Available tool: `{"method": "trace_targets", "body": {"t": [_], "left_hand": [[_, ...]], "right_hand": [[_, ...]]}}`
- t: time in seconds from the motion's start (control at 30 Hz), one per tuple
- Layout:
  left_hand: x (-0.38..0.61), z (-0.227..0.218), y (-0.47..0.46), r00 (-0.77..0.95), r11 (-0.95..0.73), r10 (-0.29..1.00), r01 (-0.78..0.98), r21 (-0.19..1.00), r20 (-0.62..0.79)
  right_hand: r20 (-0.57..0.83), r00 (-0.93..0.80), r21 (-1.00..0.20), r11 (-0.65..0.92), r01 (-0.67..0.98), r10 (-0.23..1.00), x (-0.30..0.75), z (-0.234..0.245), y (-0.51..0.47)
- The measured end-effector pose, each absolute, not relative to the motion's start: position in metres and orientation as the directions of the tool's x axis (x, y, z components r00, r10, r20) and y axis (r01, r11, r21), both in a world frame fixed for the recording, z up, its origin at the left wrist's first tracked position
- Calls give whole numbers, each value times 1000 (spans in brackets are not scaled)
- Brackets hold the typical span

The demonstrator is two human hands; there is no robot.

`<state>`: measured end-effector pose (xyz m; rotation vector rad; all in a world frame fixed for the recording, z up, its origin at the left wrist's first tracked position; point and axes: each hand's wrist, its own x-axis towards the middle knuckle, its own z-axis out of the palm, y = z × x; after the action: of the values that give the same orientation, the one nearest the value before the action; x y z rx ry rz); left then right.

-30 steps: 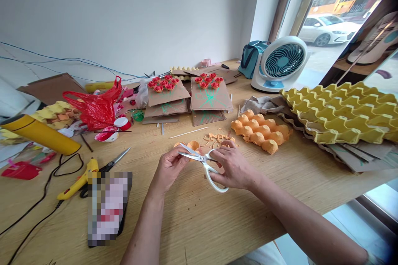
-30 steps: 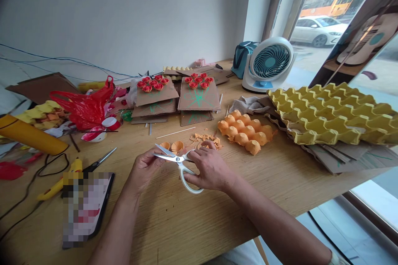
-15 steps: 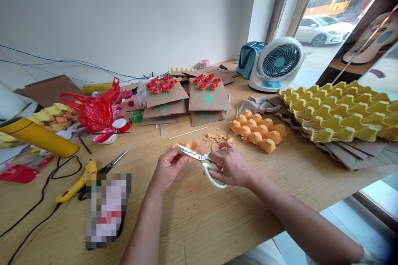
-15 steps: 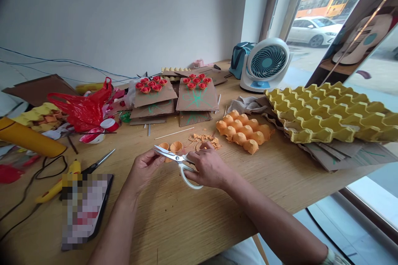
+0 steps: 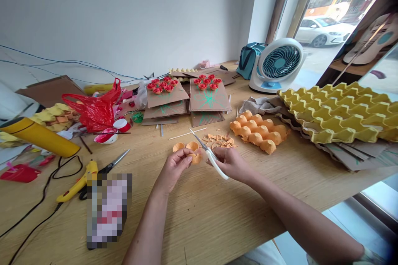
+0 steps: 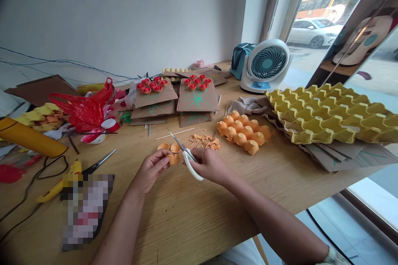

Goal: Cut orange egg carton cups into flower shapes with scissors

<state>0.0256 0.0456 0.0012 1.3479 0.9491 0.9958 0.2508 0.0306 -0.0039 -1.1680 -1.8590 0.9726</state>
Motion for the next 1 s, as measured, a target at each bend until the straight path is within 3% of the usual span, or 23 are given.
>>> {"method": "trace_targets", "body": {"t": [0.13, 0.27, 0.57, 0.77, 1.0], "left_hand": [[26, 2, 45, 292, 1, 956, -61, 998, 17], [27, 3, 46, 278, 17, 961, -72, 997, 3], [28, 11, 45, 263, -13, 964, -56, 998, 28], [25, 18, 44, 224, -18, 974, -65, 998, 32], [21, 13, 45, 215, -40, 975, -53, 998, 51]], "right_hand": [[50, -395, -960, 153, 235, 917, 251, 1, 29], [49, -437, -956, 170, 240, 898, 251, 6, 26], [301, -508, -683, 555, 476, 807, 259, 2, 30], [355, -531, -558, 630, 540, 770, 260, 5, 31], [323, -583, -475, 660, 582, 746, 260, 11, 29]]}}
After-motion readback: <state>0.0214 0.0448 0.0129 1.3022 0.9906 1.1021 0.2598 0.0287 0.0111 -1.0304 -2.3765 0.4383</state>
